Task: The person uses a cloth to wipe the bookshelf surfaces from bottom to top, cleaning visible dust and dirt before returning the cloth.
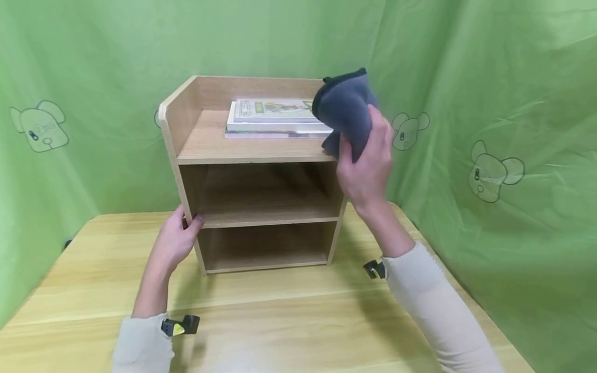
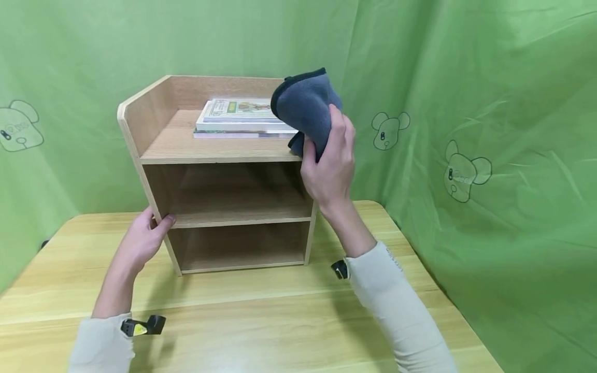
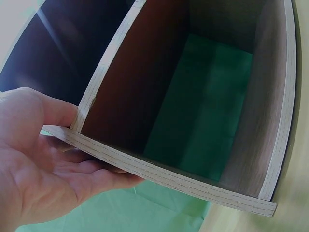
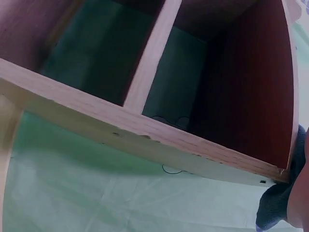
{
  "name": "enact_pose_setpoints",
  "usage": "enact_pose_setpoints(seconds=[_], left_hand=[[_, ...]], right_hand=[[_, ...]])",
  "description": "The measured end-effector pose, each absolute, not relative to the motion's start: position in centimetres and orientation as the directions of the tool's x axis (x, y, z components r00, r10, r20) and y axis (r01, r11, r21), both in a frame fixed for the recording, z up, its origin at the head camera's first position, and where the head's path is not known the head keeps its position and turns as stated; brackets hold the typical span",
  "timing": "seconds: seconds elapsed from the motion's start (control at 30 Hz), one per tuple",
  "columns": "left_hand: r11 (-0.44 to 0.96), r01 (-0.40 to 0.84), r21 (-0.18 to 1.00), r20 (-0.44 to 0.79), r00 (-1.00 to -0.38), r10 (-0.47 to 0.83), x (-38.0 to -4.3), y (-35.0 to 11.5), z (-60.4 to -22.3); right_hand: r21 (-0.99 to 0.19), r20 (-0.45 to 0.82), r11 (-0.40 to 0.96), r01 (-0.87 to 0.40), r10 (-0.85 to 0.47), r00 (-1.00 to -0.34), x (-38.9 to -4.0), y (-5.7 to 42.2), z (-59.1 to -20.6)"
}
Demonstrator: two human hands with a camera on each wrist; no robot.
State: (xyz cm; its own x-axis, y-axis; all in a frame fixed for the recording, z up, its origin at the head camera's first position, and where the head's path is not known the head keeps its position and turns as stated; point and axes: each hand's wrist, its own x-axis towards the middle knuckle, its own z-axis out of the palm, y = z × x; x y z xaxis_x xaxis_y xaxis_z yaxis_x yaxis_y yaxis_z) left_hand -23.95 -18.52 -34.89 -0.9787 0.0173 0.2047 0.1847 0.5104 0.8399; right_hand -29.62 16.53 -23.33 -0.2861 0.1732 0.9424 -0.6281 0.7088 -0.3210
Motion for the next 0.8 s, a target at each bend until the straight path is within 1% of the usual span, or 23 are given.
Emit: enact_pose_setpoints(seconds=[0.13,0.2,0.23,0.27,0.3,0.37,0.47,0.53,0.57,0.63,0.8], left_hand=[[0.508,0.181,0.842,0.203,-0.979,0.012,-23.9,-18.7,-35.0],[0.508,0.183,0.842,0.205,-0.979,0.013,-23.9,-18.7,-35.0],[0.503,0.182,0.845,0.202,-0.979,0.015,-23.9,-18.6,-35.0],[0.499,0.184,0.847,0.203,-0.979,0.016,-23.9,-18.6,-35.0],[0.497,0.184,0.848,0.203,-0.979,0.014,-24.0,-18.6,-35.0],[0.487,0.183,0.854,0.200,-0.980,0.018,-24.0,-18.6,-35.0],[0.479,0.183,0.858,0.197,-0.980,0.022,-24.1,-18.6,-35.0],[0.482,0.179,0.858,0.192,-0.981,0.023,-24.1,-18.6,-35.0],[0.483,0.178,0.857,0.190,-0.982,0.024,-24.1,-18.6,-35.0],[0.483,0.174,0.858,0.185,-0.982,0.025,-24.0,-18.7,-34.9],[0.493,0.172,0.853,0.183,-0.983,0.028,-24.0,-18.7,-35.0]], right_hand=[[-0.316,0.947,0.696,-0.644,0.190,-0.258,-30.0,16.3,-22.6],[-0.325,0.943,0.702,-0.633,0.191,-0.272,-30.1,16.3,-21.5],[-0.330,0.939,0.715,-0.616,0.182,-0.292,-30.1,16.2,-20.8],[-0.339,0.931,0.733,-0.590,0.169,-0.324,-30.0,16.2,-20.0],[-0.353,0.915,0.755,-0.553,0.156,-0.372,-30.0,16.2,-19.1],[-0.394,0.850,0.804,-0.445,0.133,-0.510,-29.8,16.2,-17.3],[-0.432,0.661,0.868,-0.245,0.120,-0.741,-29.6,16.1,-14.3],[-0.436,0.515,0.889,-0.140,0.119,-0.849,-29.8,16.0,-12.5],[-0.431,0.454,0.897,-0.101,0.119,-0.883,-29.9,15.9,-11.8],[-0.413,0.377,0.909,-0.064,0.107,-0.920,-30.4,15.9,-10.7],[-0.329,0.291,0.944,-0.028,0.073,-0.954,-31.6,15.6,-9.3]])
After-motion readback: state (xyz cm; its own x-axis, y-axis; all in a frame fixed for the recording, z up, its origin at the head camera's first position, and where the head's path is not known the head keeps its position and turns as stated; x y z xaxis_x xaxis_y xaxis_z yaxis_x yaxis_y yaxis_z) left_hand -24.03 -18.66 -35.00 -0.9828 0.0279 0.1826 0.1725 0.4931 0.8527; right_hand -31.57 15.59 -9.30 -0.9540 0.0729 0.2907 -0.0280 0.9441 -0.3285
